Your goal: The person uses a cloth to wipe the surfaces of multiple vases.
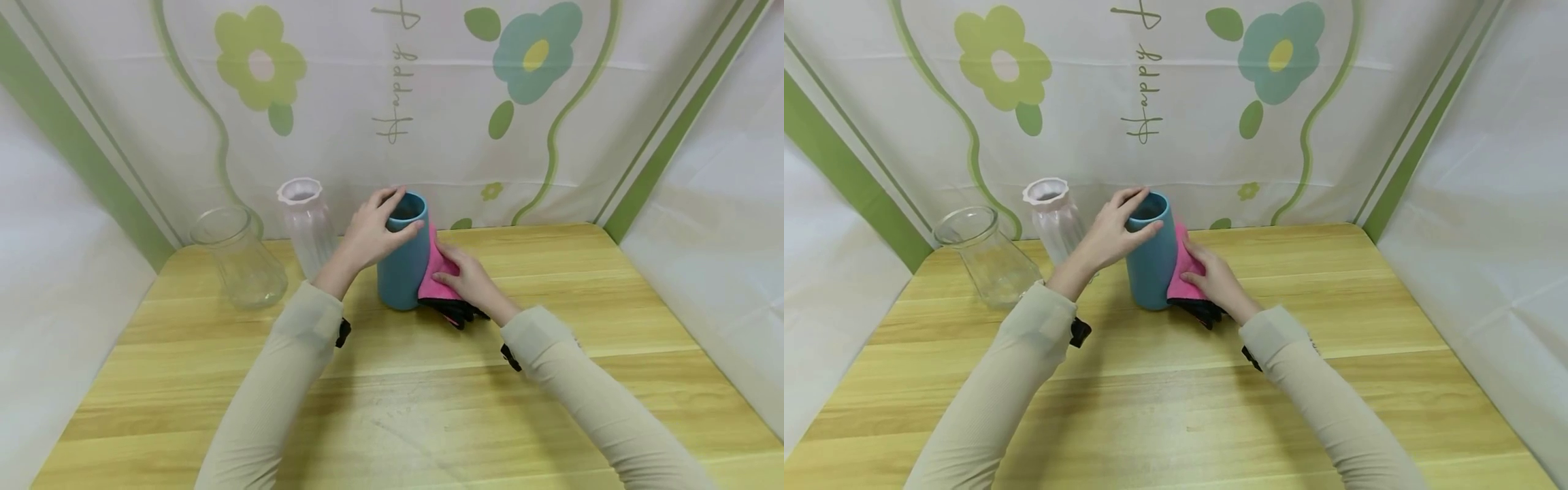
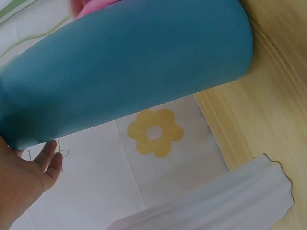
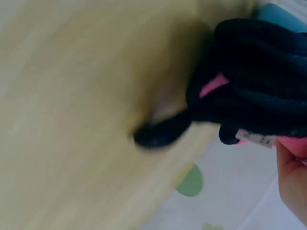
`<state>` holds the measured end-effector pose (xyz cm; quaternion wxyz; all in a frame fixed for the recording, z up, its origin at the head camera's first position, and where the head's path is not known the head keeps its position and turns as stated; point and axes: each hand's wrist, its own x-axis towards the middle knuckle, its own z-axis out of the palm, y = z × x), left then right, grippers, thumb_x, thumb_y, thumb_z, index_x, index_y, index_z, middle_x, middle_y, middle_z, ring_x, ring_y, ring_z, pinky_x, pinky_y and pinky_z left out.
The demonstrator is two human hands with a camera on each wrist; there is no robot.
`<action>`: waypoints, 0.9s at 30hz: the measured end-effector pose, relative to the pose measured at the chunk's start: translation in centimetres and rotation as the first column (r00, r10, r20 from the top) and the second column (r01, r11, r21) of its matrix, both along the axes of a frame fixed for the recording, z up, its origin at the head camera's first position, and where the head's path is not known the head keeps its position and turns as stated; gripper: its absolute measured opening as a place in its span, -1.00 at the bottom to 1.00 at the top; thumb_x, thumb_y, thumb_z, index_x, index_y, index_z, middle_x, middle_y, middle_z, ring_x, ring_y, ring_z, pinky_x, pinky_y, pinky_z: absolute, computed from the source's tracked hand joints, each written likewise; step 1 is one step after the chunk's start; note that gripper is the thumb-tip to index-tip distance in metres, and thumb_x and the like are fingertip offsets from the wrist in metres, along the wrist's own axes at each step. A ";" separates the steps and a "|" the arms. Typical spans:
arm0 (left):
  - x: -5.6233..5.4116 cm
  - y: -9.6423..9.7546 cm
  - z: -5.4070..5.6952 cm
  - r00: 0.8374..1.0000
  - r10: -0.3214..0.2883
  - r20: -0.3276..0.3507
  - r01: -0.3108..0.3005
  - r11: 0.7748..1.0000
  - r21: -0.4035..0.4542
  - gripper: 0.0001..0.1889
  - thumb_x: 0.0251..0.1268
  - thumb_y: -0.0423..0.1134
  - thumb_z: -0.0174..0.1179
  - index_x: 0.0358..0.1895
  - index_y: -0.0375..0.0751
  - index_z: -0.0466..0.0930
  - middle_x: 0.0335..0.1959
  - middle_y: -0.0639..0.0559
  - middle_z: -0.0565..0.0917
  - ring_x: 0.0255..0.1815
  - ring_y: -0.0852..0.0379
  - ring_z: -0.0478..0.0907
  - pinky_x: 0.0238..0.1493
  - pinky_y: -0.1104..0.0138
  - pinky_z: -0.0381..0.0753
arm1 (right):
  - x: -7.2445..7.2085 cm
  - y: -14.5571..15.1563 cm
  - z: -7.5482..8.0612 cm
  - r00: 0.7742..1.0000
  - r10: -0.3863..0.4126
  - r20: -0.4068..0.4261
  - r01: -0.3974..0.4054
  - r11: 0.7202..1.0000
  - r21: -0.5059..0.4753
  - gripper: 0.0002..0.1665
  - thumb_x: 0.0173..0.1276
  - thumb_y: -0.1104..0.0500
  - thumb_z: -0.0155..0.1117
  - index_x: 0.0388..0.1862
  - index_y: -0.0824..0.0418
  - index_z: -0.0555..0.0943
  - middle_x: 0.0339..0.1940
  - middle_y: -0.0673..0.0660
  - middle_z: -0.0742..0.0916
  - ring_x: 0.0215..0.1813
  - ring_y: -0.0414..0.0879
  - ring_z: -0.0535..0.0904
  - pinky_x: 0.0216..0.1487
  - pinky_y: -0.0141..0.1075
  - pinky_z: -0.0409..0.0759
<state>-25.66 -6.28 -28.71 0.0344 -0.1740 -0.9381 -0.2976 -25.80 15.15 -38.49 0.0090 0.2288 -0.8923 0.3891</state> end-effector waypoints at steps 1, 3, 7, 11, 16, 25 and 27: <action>0.0 0.0 0.0 1.000 0.002 -0.004 -0.003 1.000 -0.006 -0.22 0.29 0.28 -0.02 0.52 0.10 0.03 0.53 0.04 0.08 0.48 -0.16 0.11 0.40 -0.11 0.19 | 0.0 0.0 -0.3 1.000 -0.001 0.014 0.000 1.000 0.010 -0.22 0.29 0.27 0.28 0.45 0.34 0.21 0.44 0.35 0.36 0.48 0.25 0.22 0.46 0.08 0.18; 0.0 0.1 0.1 1.000 0.005 -0.014 -0.005 1.000 -0.018 -0.22 0.30 0.29 -0.02 0.52 0.09 0.03 0.53 0.03 0.08 0.47 -0.17 0.11 0.41 -0.11 0.17 | 0.1 0.1 -0.7 0.999 -0.002 0.035 0.001 1.000 0.027 -0.22 0.29 0.27 0.27 0.45 0.34 0.21 0.43 0.34 0.37 0.48 0.24 0.23 0.46 0.07 0.19; 0.0 0.1 0.1 1.000 0.004 -0.024 -0.005 1.000 -0.023 -0.24 0.33 0.26 -0.03 0.52 0.06 0.04 0.53 0.01 0.09 0.47 -0.20 0.12 0.42 -0.11 0.16 | 0.2 0.1 -1.1 0.999 -0.006 0.048 0.005 0.999 0.032 -0.23 0.29 0.26 0.27 0.44 0.34 0.22 0.43 0.33 0.38 0.47 0.22 0.25 0.45 0.05 0.21; 0.1 0.1 0.3 1.000 0.007 -0.014 -0.008 1.000 -0.023 -0.26 0.34 0.24 -0.03 0.51 0.08 0.04 0.54 0.03 0.08 0.47 -0.20 0.12 0.42 -0.10 0.17 | 0.3 0.1 -1.0 0.999 -0.014 0.029 0.013 1.000 0.028 -0.23 0.29 0.26 0.28 0.45 0.31 0.23 0.43 0.32 0.39 0.46 0.23 0.26 0.45 0.06 0.22; 0.0 0.2 0.6 1.000 0.009 0.014 -0.008 0.999 -0.031 -0.28 0.32 0.24 -0.03 0.50 0.14 0.07 0.53 0.04 0.11 0.47 -0.23 0.14 0.41 -0.11 0.20 | 0.4 0.1 -0.4 0.999 -0.039 0.027 0.039 0.999 0.014 -0.20 0.29 0.25 0.28 0.48 0.17 0.22 0.44 0.27 0.38 0.46 0.20 0.27 0.44 0.07 0.24; -0.1 -0.1 1.0 0.998 -0.014 0.060 0.016 0.999 -0.030 -0.30 0.29 0.17 -0.04 0.50 0.20 0.05 0.55 0.09 0.06 0.51 -0.17 0.09 0.42 -0.10 0.20 | 0.3 -0.3 2.6 0.998 -0.059 -0.028 0.057 0.996 -0.073 -0.25 0.31 0.25 0.27 0.46 0.12 0.27 0.42 0.26 0.42 0.43 0.17 0.33 0.41 0.04 0.30; -0.1 -0.2 1.0 0.998 -0.027 0.060 0.029 0.999 -0.034 -0.30 0.28 0.15 -0.05 0.50 0.18 0.05 0.56 0.10 0.05 0.52 -0.16 0.06 0.44 -0.09 0.17 | 0.3 -0.5 3.3 0.998 -0.059 -0.036 0.055 0.993 -0.106 -0.25 0.31 0.27 0.25 0.46 0.10 0.27 0.43 0.27 0.41 0.42 0.17 0.32 0.40 0.05 0.31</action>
